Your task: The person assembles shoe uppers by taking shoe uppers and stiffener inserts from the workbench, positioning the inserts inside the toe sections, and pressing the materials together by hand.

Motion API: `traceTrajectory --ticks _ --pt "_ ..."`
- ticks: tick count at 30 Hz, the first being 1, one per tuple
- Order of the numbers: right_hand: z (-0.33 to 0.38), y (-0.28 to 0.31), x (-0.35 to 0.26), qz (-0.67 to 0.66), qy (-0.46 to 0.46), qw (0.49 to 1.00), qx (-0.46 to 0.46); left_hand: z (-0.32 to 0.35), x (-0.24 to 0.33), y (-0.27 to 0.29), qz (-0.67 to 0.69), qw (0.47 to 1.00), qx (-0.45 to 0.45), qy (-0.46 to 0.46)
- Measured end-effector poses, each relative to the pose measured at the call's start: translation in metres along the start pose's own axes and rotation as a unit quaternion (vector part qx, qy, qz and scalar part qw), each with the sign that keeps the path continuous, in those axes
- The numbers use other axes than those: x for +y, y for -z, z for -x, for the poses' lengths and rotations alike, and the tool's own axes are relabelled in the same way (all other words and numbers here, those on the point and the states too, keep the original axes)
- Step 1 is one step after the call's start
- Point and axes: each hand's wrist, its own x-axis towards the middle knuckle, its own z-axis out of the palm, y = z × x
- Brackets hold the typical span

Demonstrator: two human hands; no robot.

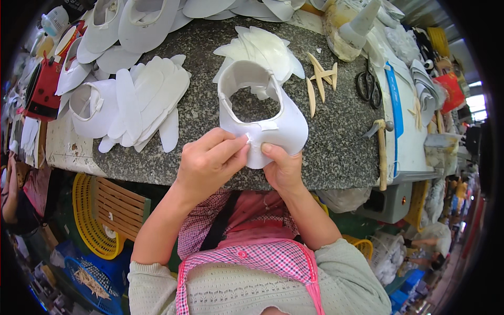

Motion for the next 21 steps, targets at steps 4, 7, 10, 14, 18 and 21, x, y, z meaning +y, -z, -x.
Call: traceTrajectory --ticks 4,7,10,14,18,21 --pt "-0.002 0.000 -0.001 -0.028 -0.021 0.999 -0.006 0.002 -0.001 -0.005 0.091 0.993 0.040 0.068" --pt "-0.003 0.000 0.000 -0.038 -0.037 0.999 -0.010 0.005 -0.001 -0.005 0.376 0.879 0.051 0.288" --pt "-0.003 -0.002 -0.002 -0.034 -0.040 0.999 -0.005 0.003 0.005 -0.002 0.350 0.904 0.069 0.234" --pt "0.001 0.001 0.000 -0.009 -0.024 1.000 -0.009 -0.002 0.002 0.004 0.154 0.982 -0.003 0.111" --pt "0.006 0.006 0.001 0.014 -0.007 0.999 -0.028 -0.002 -0.003 0.010 0.143 0.984 -0.045 0.095" --pt "0.008 0.004 0.003 0.030 -0.003 0.999 -0.039 0.000 -0.001 0.010 0.118 0.989 -0.048 0.080"
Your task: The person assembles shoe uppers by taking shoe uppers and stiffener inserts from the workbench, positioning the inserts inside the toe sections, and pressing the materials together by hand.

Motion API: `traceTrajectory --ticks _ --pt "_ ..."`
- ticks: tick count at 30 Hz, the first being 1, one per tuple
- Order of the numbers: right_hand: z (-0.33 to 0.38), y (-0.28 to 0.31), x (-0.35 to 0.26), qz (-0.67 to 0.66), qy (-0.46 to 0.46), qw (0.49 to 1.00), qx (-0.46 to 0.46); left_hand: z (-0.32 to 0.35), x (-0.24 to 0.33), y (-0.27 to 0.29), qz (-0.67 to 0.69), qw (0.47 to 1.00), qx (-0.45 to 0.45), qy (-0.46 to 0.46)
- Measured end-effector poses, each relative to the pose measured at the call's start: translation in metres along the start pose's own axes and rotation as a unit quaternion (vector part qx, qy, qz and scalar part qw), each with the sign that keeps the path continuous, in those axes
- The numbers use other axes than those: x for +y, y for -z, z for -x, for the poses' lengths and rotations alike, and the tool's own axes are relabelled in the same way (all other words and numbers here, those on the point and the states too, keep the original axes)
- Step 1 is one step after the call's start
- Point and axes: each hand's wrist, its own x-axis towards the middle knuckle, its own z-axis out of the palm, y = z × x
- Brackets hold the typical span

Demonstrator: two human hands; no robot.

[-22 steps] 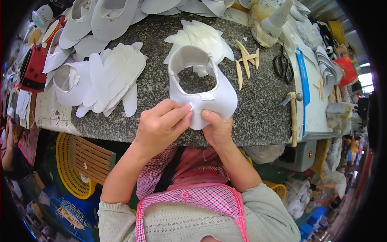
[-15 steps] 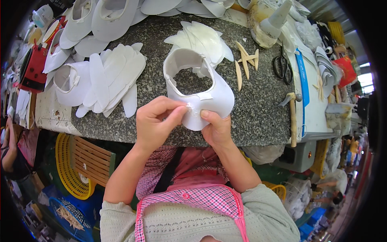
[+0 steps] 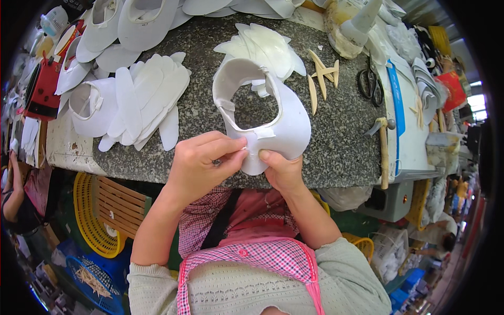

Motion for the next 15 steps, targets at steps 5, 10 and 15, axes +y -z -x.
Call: traceTrajectory --ticks 5,10,15 --pt "0.000 -0.001 -0.001 0.051 0.017 0.999 -0.002 0.008 -0.004 -0.019 -0.024 0.996 0.078 -0.023" --pt "-0.008 -0.002 -0.004 -0.042 -0.042 0.998 0.005 0.014 -0.009 -0.019 0.357 0.910 0.088 0.191" --pt "-0.009 -0.007 -0.007 -0.074 -0.057 0.995 0.024 0.012 0.003 -0.017 0.264 0.946 0.132 0.132"
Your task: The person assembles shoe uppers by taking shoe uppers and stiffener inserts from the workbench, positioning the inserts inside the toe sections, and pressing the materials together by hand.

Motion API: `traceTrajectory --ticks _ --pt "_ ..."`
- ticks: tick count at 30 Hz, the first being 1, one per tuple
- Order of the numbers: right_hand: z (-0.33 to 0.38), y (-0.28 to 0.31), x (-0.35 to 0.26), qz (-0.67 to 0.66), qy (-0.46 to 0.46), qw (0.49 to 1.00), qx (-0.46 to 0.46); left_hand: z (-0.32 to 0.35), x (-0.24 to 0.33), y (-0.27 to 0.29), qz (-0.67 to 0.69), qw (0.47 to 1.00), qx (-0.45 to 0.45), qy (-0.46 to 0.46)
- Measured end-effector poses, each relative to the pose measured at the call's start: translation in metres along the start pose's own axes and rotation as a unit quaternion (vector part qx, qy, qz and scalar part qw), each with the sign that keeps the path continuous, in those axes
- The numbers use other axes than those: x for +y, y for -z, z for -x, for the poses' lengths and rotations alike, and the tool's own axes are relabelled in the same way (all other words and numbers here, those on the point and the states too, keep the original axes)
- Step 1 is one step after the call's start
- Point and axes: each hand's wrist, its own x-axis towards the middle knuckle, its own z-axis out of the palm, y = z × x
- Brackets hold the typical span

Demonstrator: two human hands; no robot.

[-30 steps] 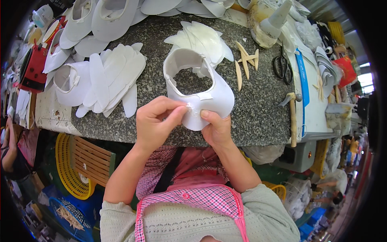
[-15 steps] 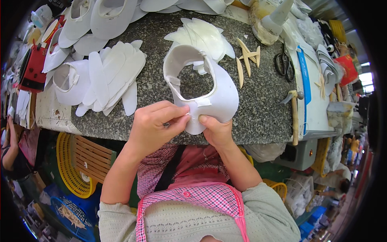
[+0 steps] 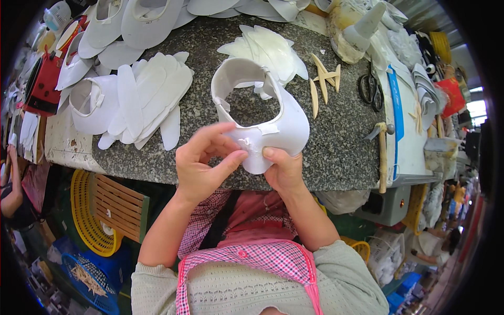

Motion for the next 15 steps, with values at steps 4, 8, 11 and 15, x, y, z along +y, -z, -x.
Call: traceTrajectory --ticks 4,8,11,15 --pt "0.002 0.005 0.003 0.012 0.013 1.000 -0.021 -0.012 0.002 0.010 -0.212 0.967 -0.075 -0.122" --pt "0.003 0.010 0.000 -0.008 -0.015 0.999 -0.041 -0.020 0.006 0.010 -0.271 0.933 -0.117 -0.208" --pt "-0.001 0.010 -0.001 -0.031 -0.021 0.998 -0.043 -0.019 0.002 0.006 -0.288 0.923 -0.110 -0.231" --pt "-0.002 0.005 -0.001 -0.015 -0.013 0.999 -0.025 -0.016 -0.010 -0.003 -0.275 0.940 -0.042 -0.198"
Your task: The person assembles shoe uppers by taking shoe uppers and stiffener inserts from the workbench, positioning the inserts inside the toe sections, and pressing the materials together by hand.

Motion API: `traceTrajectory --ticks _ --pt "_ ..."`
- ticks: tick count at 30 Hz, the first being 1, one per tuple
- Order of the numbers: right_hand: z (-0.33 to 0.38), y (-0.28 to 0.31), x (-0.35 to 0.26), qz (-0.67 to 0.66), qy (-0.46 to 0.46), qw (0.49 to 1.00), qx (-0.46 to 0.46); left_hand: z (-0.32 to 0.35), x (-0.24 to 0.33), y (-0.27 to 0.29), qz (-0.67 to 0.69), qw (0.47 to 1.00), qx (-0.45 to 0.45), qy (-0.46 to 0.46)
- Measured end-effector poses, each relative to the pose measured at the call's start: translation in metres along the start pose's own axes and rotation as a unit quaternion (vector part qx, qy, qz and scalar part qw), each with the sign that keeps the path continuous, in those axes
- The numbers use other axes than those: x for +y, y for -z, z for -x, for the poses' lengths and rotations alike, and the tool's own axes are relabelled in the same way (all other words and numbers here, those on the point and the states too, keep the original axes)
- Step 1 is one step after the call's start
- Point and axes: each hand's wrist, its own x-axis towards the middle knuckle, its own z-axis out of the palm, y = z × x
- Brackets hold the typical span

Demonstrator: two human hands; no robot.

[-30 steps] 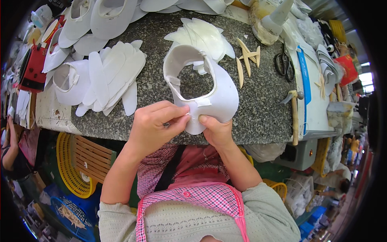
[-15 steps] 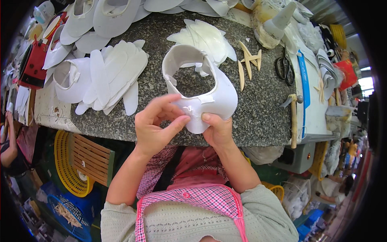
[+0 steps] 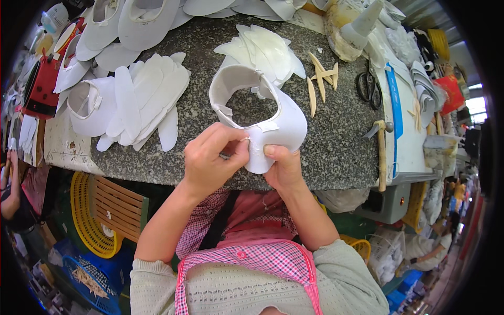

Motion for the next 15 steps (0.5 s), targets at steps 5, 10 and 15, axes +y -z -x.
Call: traceTrajectory --ticks 5,10,15 --pt "-0.002 0.003 0.000 -0.006 -0.004 1.000 -0.007 0.002 0.001 0.013 0.363 0.891 -0.053 0.266" --pt "0.000 -0.002 0.000 0.015 -0.005 1.000 -0.002 -0.003 0.001 0.023 0.167 0.978 -0.082 0.098" --pt "0.003 0.005 -0.001 0.016 -0.013 1.000 -0.014 -0.011 -0.002 0.022 0.059 0.991 -0.120 -0.013"
